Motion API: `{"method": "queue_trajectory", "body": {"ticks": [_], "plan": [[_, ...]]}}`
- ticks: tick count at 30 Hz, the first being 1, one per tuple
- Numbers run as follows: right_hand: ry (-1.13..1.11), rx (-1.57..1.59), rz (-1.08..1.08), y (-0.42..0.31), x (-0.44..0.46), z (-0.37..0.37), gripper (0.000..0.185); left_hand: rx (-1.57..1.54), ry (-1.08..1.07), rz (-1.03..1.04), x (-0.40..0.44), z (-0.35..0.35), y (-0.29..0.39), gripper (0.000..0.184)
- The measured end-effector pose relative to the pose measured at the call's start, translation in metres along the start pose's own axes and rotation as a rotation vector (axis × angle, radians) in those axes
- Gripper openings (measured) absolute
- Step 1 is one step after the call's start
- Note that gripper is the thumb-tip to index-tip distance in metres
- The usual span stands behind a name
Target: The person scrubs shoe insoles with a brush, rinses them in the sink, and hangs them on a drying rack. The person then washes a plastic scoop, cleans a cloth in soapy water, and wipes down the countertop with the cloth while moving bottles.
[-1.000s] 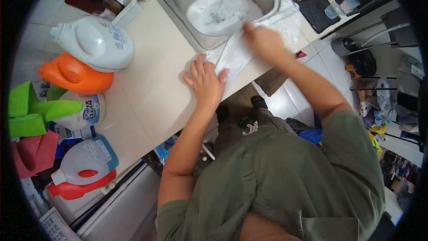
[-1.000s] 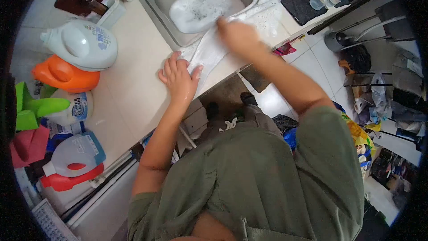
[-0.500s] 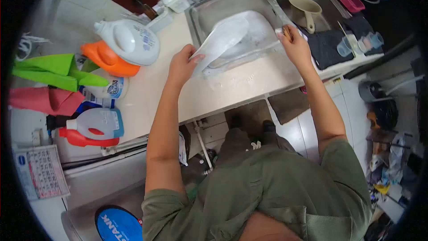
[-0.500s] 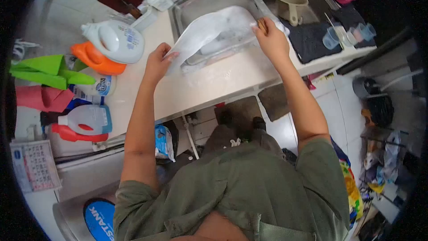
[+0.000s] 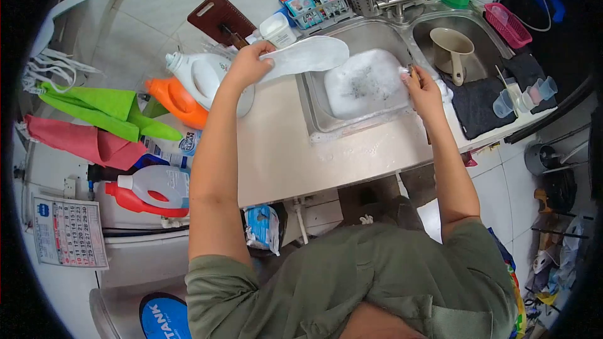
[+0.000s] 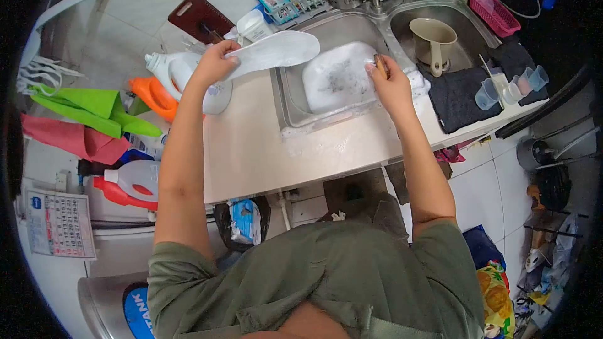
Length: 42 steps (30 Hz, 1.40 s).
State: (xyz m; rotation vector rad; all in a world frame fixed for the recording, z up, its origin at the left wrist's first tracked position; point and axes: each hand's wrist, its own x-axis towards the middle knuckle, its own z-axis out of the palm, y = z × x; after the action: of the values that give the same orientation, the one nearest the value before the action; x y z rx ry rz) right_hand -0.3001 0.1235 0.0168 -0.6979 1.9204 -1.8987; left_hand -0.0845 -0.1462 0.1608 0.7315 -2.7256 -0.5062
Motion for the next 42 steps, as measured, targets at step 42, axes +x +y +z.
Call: {"method": "queue_trajectory", "body": {"ticks": [42], "plan": [[-0.171, -0.556, 0.056, 0.056, 0.183, 0.071, 0.035, -1.269, -0.200, -0.299, 0.192, 0.103, 0.033, 0.028]]}}
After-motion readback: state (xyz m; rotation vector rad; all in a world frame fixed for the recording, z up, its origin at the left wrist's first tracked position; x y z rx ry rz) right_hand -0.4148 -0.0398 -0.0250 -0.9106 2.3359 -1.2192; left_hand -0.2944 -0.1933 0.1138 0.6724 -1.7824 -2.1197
